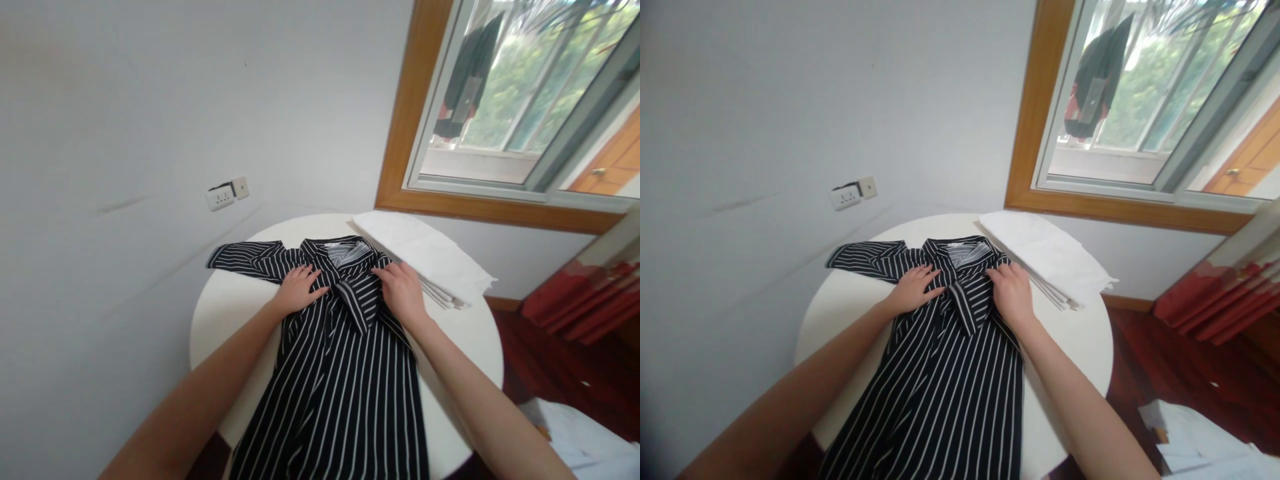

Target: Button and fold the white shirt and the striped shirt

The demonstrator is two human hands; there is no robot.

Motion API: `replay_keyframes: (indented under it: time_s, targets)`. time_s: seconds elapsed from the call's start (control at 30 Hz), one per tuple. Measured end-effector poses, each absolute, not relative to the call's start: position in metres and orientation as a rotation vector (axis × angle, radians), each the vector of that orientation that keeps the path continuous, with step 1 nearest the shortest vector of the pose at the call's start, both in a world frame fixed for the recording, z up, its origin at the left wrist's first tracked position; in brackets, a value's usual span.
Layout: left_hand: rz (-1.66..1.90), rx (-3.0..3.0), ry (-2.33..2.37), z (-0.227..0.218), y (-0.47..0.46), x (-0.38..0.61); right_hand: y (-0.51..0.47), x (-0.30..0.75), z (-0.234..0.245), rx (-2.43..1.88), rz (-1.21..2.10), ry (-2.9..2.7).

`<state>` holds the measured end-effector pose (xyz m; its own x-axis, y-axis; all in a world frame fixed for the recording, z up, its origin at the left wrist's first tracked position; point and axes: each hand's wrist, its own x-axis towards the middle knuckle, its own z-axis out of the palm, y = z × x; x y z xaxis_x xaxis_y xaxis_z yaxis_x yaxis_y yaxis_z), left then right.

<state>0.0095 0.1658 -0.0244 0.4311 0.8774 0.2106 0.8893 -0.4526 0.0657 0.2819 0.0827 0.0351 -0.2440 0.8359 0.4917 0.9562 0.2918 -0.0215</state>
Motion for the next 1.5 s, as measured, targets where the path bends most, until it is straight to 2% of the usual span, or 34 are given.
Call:
replay_keyframes:
  time_s: [0.2,0.37,0.57,0.87,1.07,1.23,1.3,1.37,1.5]
  targets:
    - [-0.321,-2.613,-1.613,-0.022,0.167,0.010,0.091,0.342,0.055,-1.934,-0.550,-1.720]
    - [-0.344,-2.615,-1.605,-0.025,0.169,0.009,0.096,0.376,0.054,-1.907,-0.440,-1.373]
    - [-0.377,-2.613,-1.615,-0.027,0.171,0.009,0.103,0.389,0.052,-1.679,-0.375,-1.374]
    - [-0.454,-2.552,-1.668,-0.026,0.164,0.022,0.109,0.375,0.032,-1.870,-0.186,-1.708]
    - [-0.435,-2.637,-1.607,-0.023,0.163,0.022,0.114,0.385,0.043,-1.661,-0.443,-1.452]
    - [-0.545,-2.547,-1.621,-0.022,0.163,0.026,0.114,0.368,0.039,-1.838,-0.576,-1.541]
    - [-0.658,-2.474,-1.597,-0.017,0.161,0.030,0.106,0.346,0.041,-1.771,-0.612,-1.647]
    - [-0.736,-2.410,-1.569,-0.010,0.157,0.033,0.096,0.319,0.046,-1.586,-0.463,-1.888]
    - [-0.711,-2.349,-1.590,0.002,0.151,0.035,0.078,0.276,0.042,-1.179,0.125,-2.475]
